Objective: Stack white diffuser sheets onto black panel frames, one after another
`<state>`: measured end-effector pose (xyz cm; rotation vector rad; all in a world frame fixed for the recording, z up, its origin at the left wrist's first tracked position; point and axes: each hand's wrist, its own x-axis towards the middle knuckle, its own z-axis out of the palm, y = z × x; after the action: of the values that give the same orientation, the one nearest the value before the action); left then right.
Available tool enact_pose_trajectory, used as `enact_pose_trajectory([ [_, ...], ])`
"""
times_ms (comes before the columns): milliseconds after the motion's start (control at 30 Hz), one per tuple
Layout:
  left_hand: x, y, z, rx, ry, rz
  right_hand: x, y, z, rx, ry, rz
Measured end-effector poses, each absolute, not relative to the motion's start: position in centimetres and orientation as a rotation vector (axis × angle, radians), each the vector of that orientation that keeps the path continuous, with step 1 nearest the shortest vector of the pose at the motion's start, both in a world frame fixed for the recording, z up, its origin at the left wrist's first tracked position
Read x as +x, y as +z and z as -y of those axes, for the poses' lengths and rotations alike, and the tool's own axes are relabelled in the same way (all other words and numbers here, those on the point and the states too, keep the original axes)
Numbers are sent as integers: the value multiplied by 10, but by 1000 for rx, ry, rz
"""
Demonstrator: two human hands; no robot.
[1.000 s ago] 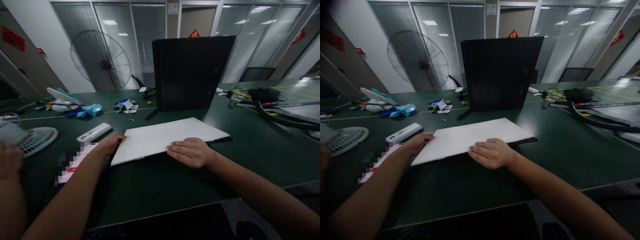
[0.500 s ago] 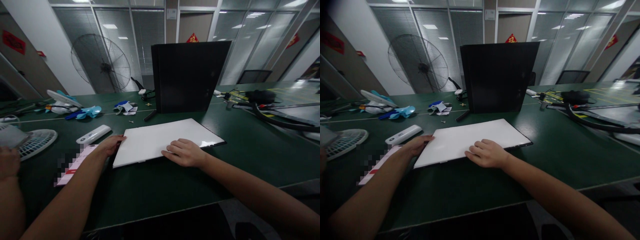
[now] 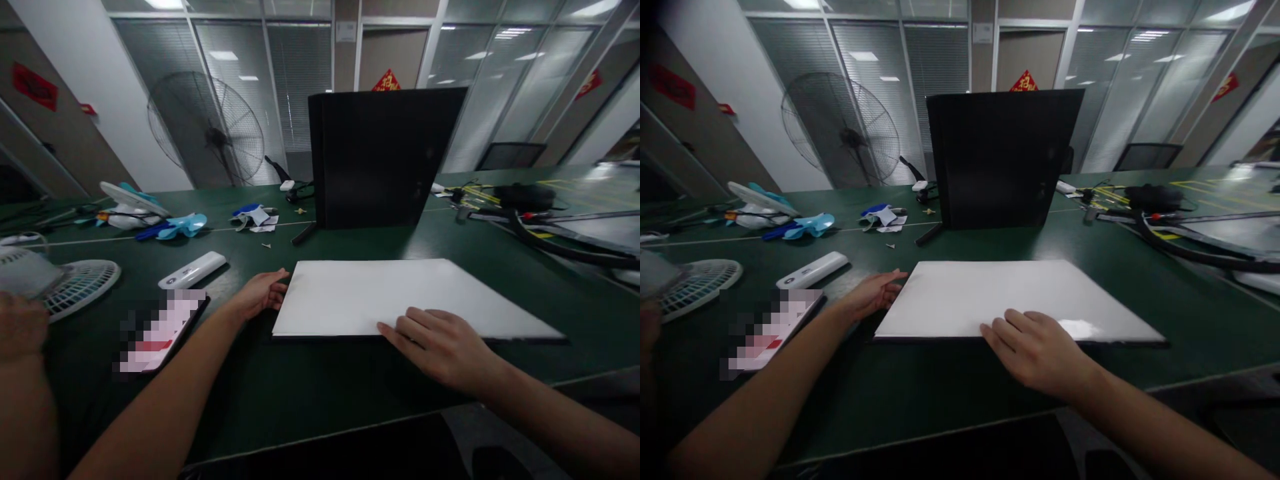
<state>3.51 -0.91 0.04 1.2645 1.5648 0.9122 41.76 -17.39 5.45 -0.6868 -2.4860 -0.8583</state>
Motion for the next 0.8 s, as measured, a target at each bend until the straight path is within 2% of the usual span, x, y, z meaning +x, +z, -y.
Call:
enact_pose_trajectory([
  [133, 39, 8, 11, 858, 870, -1209, 458, 55, 199, -846, -916, 2519],
  [433, 41, 14, 15, 786, 1049, -1197, 549, 52, 182, -1248, -1202, 2435],
  [800, 16, 21, 15, 809, 1187, -1203, 573, 92, 148, -1885, -973, 2195],
])
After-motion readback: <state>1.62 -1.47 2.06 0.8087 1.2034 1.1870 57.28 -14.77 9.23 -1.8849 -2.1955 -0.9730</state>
